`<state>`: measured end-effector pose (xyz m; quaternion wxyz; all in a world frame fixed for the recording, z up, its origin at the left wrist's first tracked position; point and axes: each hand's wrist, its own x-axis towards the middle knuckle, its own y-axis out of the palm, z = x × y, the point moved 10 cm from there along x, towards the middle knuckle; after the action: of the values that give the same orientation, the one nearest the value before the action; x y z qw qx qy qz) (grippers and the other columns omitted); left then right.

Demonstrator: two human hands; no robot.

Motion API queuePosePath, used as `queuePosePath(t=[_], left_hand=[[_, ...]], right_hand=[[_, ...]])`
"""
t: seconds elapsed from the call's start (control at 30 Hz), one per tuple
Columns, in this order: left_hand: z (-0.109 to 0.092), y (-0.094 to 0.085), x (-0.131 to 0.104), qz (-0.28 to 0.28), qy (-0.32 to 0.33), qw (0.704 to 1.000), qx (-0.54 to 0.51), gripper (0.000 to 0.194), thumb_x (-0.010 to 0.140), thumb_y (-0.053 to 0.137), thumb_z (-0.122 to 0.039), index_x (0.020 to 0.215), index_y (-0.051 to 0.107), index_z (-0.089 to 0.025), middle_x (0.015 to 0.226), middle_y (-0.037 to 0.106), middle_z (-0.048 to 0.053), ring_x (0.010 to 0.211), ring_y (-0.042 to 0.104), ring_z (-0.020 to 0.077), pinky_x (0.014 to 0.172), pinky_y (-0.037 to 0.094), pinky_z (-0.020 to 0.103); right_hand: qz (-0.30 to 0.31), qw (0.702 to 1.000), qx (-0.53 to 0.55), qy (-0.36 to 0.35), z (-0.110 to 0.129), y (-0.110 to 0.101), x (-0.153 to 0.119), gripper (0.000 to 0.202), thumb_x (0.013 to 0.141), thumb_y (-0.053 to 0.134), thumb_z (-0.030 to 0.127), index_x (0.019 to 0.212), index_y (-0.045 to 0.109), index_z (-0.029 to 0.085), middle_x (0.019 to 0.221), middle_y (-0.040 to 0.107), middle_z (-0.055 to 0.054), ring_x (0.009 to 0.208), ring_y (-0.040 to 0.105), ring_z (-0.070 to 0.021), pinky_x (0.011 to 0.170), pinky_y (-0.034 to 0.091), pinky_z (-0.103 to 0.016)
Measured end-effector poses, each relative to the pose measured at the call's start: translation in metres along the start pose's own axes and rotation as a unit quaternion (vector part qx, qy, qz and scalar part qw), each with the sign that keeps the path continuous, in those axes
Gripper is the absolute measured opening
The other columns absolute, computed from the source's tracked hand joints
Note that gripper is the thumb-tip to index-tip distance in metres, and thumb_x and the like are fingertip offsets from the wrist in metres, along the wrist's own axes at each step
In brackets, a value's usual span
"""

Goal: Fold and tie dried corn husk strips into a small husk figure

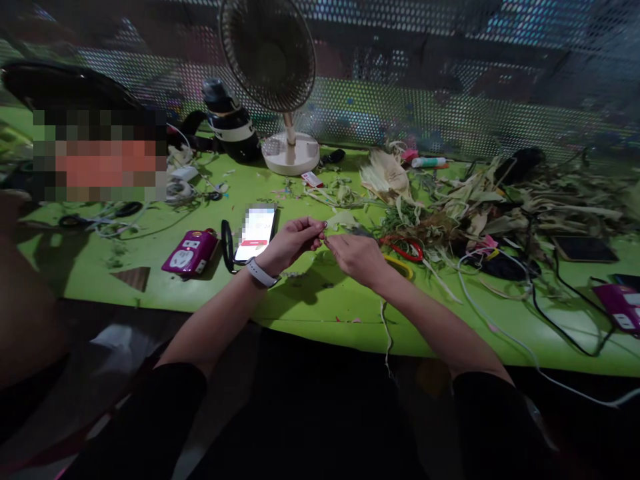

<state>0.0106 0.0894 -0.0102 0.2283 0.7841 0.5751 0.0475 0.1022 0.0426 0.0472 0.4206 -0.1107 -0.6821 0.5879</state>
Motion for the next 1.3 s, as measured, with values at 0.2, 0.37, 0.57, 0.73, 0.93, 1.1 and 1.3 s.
queuePosePath(t=[0.2,0.37,0.57,0.73,0.93,1.1,1.3], left_hand=[[-0.007,0.0,0.0,0.001,0.056,0.996,0.063,0.033,0.076,0.082,-0.034,0.079,0.057,-0.013,0.065,0.066,-0.003,0.05,0.057,0.0034,0.054,0.045,0.018],[-0.01,0.006,-0.003,0.01,0.092,0.986,0.137,0.032,0.078,0.079,-0.039,0.084,0.062,-0.013,0.067,0.067,-0.002,0.053,0.059,0.006,0.055,0.047,0.021],[-0.009,0.012,-0.004,0.037,0.099,0.984,0.143,0.033,0.077,0.079,-0.042,0.08,0.064,-0.013,0.067,0.067,-0.001,0.053,0.058,0.0058,0.056,0.047,0.021],[-0.003,0.017,-0.003,0.083,0.07,0.987,0.117,0.03,0.079,0.079,-0.039,0.081,0.066,-0.012,0.07,0.068,0.001,0.058,0.06,0.0057,0.061,0.049,0.021],[0.0,0.017,-0.002,0.094,0.043,0.989,0.105,0.042,0.065,0.087,-0.045,0.083,0.069,-0.011,0.07,0.07,0.001,0.056,0.06,0.0063,0.058,0.05,0.021],[-0.005,0.014,-0.002,0.055,0.062,0.984,0.156,0.024,0.075,0.082,-0.031,0.081,0.07,-0.011,0.067,0.07,0.002,0.053,0.061,0.0068,0.057,0.051,0.021],[-0.009,0.022,-0.006,0.077,0.101,0.962,0.24,0.02,0.076,0.081,-0.029,0.08,0.071,-0.012,0.064,0.069,0.002,0.051,0.061,0.0072,0.054,0.052,0.02]], right_hand=[[-0.03,0.999,-0.005,-0.039,0.008,-0.015,0.001,0.036,0.103,0.04,0.028,0.093,0.073,0.017,0.083,0.076,-0.008,0.068,0.065,-0.017,0.065,0.045,-0.029],[-0.061,0.998,0.0,-0.023,-0.006,-0.023,0.007,0.035,0.104,0.04,0.031,0.1,0.072,0.017,0.086,0.076,-0.008,0.072,0.065,-0.0176,0.066,0.046,-0.03],[-0.123,0.989,-0.057,0.055,-0.025,-0.024,0.017,0.041,0.105,0.037,0.036,0.091,0.071,0.017,0.08,0.071,-0.009,0.073,0.063,-0.0185,0.064,0.042,-0.029],[-0.13,0.985,-0.057,0.099,-0.029,-0.017,0.016,0.041,0.105,0.036,0.036,0.092,0.07,0.018,0.083,0.069,-0.009,0.072,0.059,-0.0169,0.06,0.037,-0.028],[-0.101,0.99,-0.017,0.1,-0.035,-0.01,0.016,0.041,0.105,0.035,0.039,0.097,0.069,0.017,0.087,0.068,-0.009,0.075,0.059,-0.0173,0.062,0.037,-0.028],[-0.093,0.994,-0.008,0.055,-0.029,-0.018,0.019,0.04,0.104,0.038,0.038,0.094,0.071,0.02,0.083,0.066,-0.008,0.075,0.059,-0.0184,0.065,0.039,-0.03],[-0.037,0.999,-0.01,-0.003,-0.024,-0.017,0.028,0.034,0.102,0.042,0.032,0.091,0.072,0.021,0.079,0.063,-0.007,0.079,0.055,-0.0203,0.07,0.038,-0.032]])
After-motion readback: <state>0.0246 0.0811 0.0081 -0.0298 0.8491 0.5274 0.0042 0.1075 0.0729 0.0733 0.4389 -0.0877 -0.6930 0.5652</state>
